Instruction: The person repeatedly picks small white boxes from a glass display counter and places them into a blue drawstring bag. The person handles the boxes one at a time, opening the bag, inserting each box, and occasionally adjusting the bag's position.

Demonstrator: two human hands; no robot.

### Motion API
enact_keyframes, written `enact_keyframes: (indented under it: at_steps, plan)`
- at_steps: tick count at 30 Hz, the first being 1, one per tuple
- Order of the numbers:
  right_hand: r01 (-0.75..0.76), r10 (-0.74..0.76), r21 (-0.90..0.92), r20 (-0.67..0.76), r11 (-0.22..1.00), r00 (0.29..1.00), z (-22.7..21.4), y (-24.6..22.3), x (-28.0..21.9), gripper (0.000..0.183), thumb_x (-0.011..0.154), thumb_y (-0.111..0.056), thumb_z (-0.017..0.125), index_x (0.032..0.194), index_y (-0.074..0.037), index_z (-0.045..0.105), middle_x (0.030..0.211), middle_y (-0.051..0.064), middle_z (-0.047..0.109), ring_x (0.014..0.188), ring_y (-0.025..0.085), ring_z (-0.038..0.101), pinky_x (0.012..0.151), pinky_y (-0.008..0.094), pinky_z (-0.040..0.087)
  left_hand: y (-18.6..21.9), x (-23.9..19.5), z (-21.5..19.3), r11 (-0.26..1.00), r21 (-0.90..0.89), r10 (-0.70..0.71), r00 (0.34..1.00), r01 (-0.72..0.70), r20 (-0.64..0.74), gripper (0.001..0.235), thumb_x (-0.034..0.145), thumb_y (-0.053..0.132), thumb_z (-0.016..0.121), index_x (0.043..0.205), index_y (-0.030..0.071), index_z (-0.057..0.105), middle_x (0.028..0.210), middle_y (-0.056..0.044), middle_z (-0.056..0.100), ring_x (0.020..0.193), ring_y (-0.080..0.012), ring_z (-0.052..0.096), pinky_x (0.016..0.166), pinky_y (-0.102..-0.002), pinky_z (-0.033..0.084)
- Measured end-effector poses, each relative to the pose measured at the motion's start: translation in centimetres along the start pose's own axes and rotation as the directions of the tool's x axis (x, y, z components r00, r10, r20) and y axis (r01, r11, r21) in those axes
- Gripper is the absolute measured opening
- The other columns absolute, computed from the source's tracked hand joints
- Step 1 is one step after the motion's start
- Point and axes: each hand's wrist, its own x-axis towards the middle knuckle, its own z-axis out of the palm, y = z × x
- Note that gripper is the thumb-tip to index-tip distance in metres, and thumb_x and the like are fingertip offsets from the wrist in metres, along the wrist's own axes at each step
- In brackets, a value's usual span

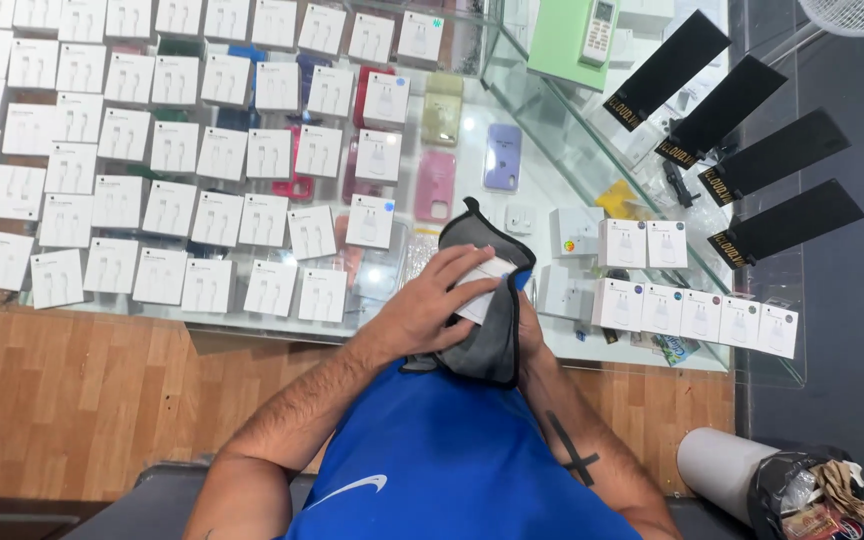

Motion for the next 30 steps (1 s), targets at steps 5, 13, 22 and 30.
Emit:
enact_keyframes:
  at_steps: [5, 13, 22, 30]
  plan:
    - [0.033, -0.036, -0.126, -0.028, 0.992, 0.999, 0.2, 0.6, -1.5, 0.036, 0.088, -0.022, 0.041, 0.115, 0.0, 0.052, 0.097, 0.019, 0.058, 0.085, 0.029, 0.057, 0.086, 0.046, 0.044, 0.4, 0.2, 0.3, 0.988, -0.153, -0.033, 0.999, 0.034, 0.003, 0.058, 0.068, 0.004, 0.069, 0.123, 0.004, 0.051, 0.132, -0.019, 0.045, 0.12, -0.0375, 0.045, 0.104, -0.047, 0.036]
    - [0.114, -0.156, -0.368, -0.086, 0.923, 0.984, 5.1, 0.3, -1.8, 0.028, 0.086, -0.01, 0.049, 0.112, -0.003, 0.052, 0.087, 0.011, 0.065, 0.069, 0.021, 0.063, 0.07, 0.036, 0.052, 0.5, -0.1, 0.4, 0.994, -0.072, -0.077, 0.994, 0.082, 0.072, 0.074, 0.068, 0.009, 0.076, 0.132, 0.002, 0.04, 0.135, -0.019, 0.043, 0.125, -0.0316, 0.043, 0.11, -0.041, 0.032]
    - [0.123, -0.224, -0.453, -0.176, 0.883, 0.959, 11.5, -0.1, -2.3, 0.018, 0.083, -0.009, 0.058, 0.101, -0.011, 0.054, 0.08, 0.006, 0.064, 0.071, 0.016, 0.062, 0.067, 0.03, 0.051, 0.1, -1.6, 1.5, 0.992, -0.049, -0.117, 0.993, 0.118, 0.032, 0.079, 0.068, 0.006, 0.075, 0.135, 0.0, 0.035, 0.138, -0.019, 0.039, 0.128, -0.0313, 0.039, 0.112, -0.042, 0.028]
    - [0.071, -0.11, -0.26, -0.141, 0.963, 0.984, 11.3, 0.0, -1.6, 0.023, 0.087, -0.019, 0.052, 0.105, -0.007, 0.058, 0.086, 0.011, 0.067, 0.077, 0.022, 0.066, 0.073, 0.035, 0.054, 0.2, -1.6, 1.3, 0.992, 0.002, -0.125, 0.992, 0.125, 0.022, 0.065, 0.08, 0.023, 0.066, 0.135, 0.005, 0.038, 0.143, -0.014, 0.036, 0.131, -0.0274, 0.036, 0.113, -0.039, 0.024]
